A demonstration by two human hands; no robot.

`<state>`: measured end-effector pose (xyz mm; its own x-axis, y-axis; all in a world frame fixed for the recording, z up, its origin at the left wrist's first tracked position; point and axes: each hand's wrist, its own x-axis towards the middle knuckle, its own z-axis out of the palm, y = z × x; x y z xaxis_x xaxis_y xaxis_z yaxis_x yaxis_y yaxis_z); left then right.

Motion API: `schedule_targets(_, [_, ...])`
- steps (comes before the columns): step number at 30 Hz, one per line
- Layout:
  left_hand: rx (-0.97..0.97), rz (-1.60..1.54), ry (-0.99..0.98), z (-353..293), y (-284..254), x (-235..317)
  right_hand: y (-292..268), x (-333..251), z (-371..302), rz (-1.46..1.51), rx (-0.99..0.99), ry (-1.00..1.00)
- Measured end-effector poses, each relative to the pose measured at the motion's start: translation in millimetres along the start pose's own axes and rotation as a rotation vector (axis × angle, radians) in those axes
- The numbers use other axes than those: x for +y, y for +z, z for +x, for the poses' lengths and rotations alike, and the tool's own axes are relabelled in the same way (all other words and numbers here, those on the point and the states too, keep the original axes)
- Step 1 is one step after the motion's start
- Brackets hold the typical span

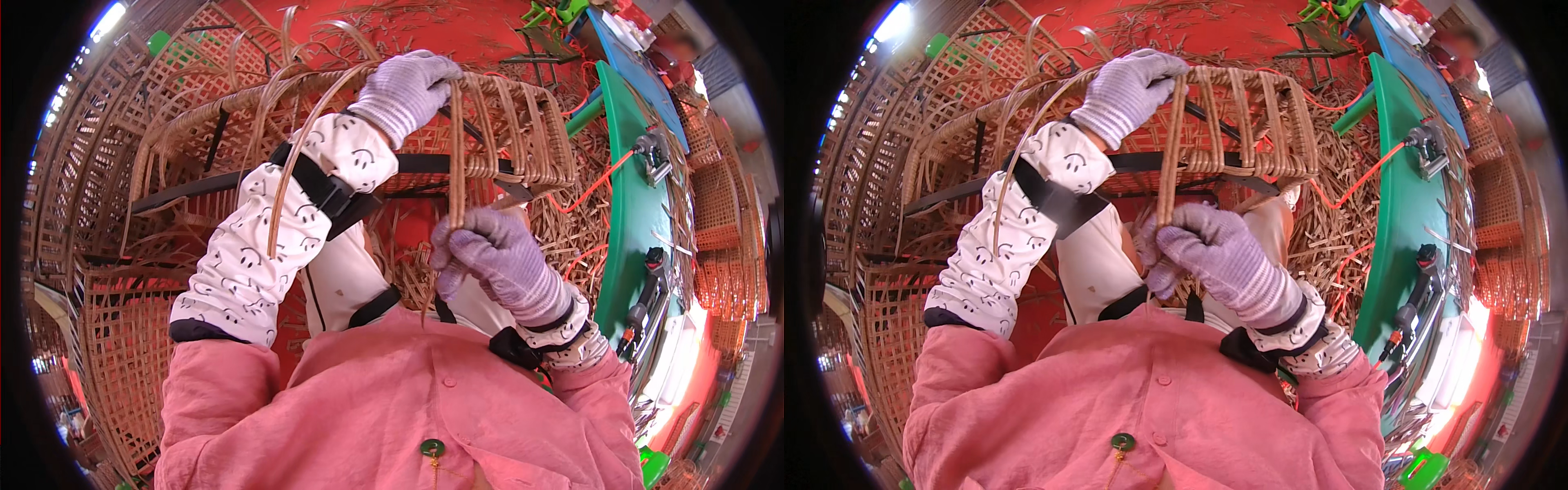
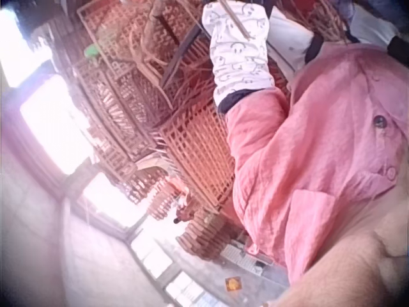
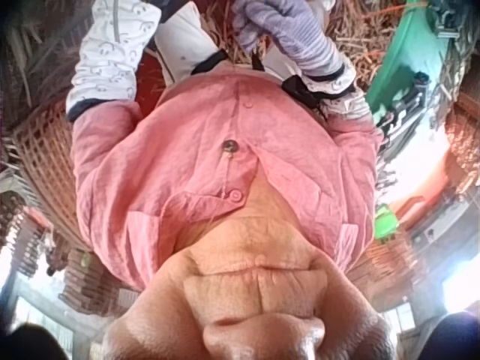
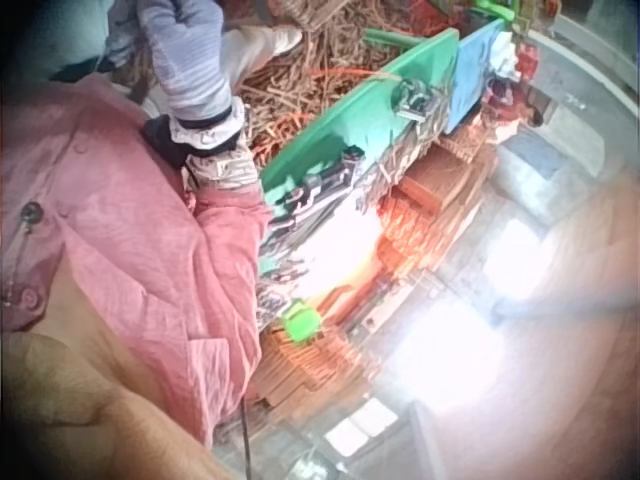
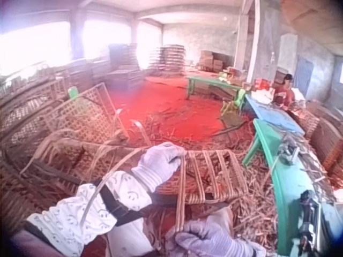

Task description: Assembling or weaving a wicker furniture item using rattan strips and a pneumatic staple gun.

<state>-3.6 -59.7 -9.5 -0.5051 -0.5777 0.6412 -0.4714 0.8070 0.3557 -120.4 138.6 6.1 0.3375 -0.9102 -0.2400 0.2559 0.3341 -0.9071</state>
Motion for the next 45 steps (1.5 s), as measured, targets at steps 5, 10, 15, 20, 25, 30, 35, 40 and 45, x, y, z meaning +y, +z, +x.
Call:
schedule_targets(5, [-0.03, 0.005, -0.048, 2, 0, -2, 3, 8, -17, 0.056, 0.03, -0.02])
schedule_targets(10, [-0.023, 0.032, -0.03, 1, -3, 1, -3, 19, -14, -0.026, 0.046, 0.115])
schedule_targets(15, [-0.02, 0.037, -0.055, 3, 1, 5, -11, 33, -12, -0.103, 0.061, 0.083])
schedule_targets(20, [-0.006, 0.081, -0.031, 1, -1, -1, -11, 28, -18, -0.065, 0.046, -0.007])
schedule_targets(25, [-0.029, 0.026, -0.042, 3, -1, 3, -19, 43, -11, -0.066, 0.073, 0.055])
schedule_targets(30, [-0.002, 0.081, -0.079, -4, -3, 3, -38, 72, 22, -0.209, 0.089, 0.021])
schedule_targets(35, [-0.53, 0.178, -0.435, -8, -4, 30, -80, 79, 86, -0.267, 0.315, -0.099])
schedule_targets(40, [-0.708, 0.107, -0.452, -18, -14, 34, -99, 76, 138, -0.516, 0.412, -0.261])
schedule_targets(45, [-0.735, -0.156, -0.296, -16, -25, 24, -99, 80, 155, -0.985, 0.441, -0.42])
